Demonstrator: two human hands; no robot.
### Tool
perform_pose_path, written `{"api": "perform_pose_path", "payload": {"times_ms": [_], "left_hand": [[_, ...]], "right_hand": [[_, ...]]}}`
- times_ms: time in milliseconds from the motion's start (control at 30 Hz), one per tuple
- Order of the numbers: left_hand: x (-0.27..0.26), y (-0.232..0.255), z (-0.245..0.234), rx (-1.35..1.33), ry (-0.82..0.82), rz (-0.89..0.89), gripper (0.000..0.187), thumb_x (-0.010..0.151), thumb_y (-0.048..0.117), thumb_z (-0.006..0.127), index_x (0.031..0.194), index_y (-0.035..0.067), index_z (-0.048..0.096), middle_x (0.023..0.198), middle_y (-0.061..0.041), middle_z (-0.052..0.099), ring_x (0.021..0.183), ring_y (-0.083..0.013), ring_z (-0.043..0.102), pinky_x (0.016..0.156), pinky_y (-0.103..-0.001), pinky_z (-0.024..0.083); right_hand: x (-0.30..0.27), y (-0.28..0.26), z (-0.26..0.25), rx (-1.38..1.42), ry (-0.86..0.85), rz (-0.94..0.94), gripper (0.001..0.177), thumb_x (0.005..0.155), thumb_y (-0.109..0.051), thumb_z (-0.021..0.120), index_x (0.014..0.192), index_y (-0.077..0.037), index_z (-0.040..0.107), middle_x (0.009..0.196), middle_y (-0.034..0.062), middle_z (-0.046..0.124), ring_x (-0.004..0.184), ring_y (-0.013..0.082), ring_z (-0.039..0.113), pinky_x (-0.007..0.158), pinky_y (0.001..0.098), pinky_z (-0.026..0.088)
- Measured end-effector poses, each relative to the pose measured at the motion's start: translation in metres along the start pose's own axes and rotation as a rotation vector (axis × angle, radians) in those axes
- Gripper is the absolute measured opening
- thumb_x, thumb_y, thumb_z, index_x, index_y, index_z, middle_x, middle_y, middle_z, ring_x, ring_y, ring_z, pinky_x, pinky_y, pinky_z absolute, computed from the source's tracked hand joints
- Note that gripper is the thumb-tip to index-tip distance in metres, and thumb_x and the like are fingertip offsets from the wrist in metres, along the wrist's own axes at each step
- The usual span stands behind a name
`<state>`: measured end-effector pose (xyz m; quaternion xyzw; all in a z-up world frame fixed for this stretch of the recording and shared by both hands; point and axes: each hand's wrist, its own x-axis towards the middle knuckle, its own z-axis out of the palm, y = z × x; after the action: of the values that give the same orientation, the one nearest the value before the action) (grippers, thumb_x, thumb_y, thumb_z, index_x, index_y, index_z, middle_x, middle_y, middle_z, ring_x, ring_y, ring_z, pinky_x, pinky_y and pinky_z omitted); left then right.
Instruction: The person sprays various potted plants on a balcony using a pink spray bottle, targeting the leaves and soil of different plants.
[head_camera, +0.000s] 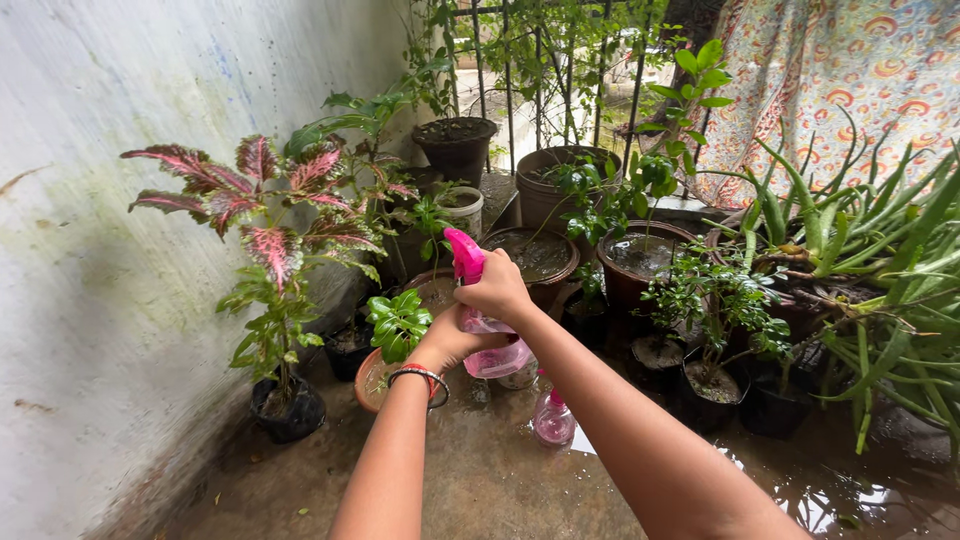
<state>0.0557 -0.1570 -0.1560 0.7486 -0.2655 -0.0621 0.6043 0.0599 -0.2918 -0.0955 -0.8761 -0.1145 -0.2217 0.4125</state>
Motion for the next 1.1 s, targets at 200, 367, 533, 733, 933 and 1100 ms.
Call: {"api": "perform_pose_path", "payload": {"times_ms": [200,367,533,733,933,1100], "left_hand": [[0.007,-0.001,-0.009,-0.014,0.01,-0.013,0.078,0.056,0.027,0.096,0.125,0.006,0.065,0.118,-0.006,0.075,0.107,-0.0165,0.072,0.094,-0.033,0.058],[-0.001,0.023,-0.027,0.216,0.076,-0.031,0.084,0.056,0.033,0.096,0.129,0.008,0.064,0.124,-0.004,0.073,0.112,-0.0159,0.07,0.099,-0.033,0.054],[-0.009,0.052,-0.035,0.225,0.116,-0.042,0.088,0.053,0.037,0.095,0.13,0.01,0.063,0.127,-0.005,0.073,0.117,-0.0185,0.069,0.102,-0.034,0.053],[-0.021,0.074,-0.041,0.253,0.18,0.02,0.09,0.053,0.039,0.095,0.132,0.011,0.061,0.129,-0.005,0.071,0.12,-0.0188,0.067,0.103,-0.035,0.05],[-0.031,0.094,-0.049,0.211,0.235,0.032,0.09,0.053,0.037,0.095,0.133,0.013,0.06,0.124,-0.003,0.073,0.114,-0.0165,0.07,0.099,-0.034,0.053],[-0.035,0.095,-0.053,0.135,0.242,0.191,0.082,0.058,0.032,0.096,0.129,0.01,0.063,0.122,-0.004,0.073,0.112,-0.0161,0.07,0.098,-0.034,0.054]], "right_hand": [[0.006,-0.003,0.001,0.044,0.03,-0.044,0.036,0.059,-0.024,0.073,0.092,-0.011,0.072,0.09,0.0127,0.072,0.097,0.032,0.062,0.091,0.0416,0.052],[0.012,-0.026,-0.003,0.043,0.064,0.04,0.036,0.058,-0.023,0.075,0.092,-0.011,0.072,0.09,0.0153,0.063,0.096,0.0314,0.06,0.088,0.0422,0.052],[0.017,-0.044,-0.006,0.067,0.107,-0.039,0.033,0.059,-0.02,0.073,0.09,-0.01,0.07,0.085,0.0132,0.065,0.096,0.0304,0.059,0.088,0.0419,0.052],[0.023,-0.054,-0.005,0.109,0.143,-0.146,0.027,0.061,-0.018,0.072,0.086,-0.009,0.07,0.086,0.0071,0.072,0.098,0.0285,0.059,0.09,0.04,0.051],[0.029,-0.069,-0.007,0.188,0.163,-0.289,0.039,0.061,-0.019,0.072,0.099,-0.011,0.07,0.09,0.0071,0.07,0.097,0.0284,0.055,0.092,0.0378,0.049],[0.03,-0.081,-0.009,0.224,0.122,-0.38,0.031,0.064,-0.016,0.073,0.094,-0.01,0.069,0.092,0.0057,0.07,0.096,0.0262,0.056,0.092,0.0366,0.05]]}}
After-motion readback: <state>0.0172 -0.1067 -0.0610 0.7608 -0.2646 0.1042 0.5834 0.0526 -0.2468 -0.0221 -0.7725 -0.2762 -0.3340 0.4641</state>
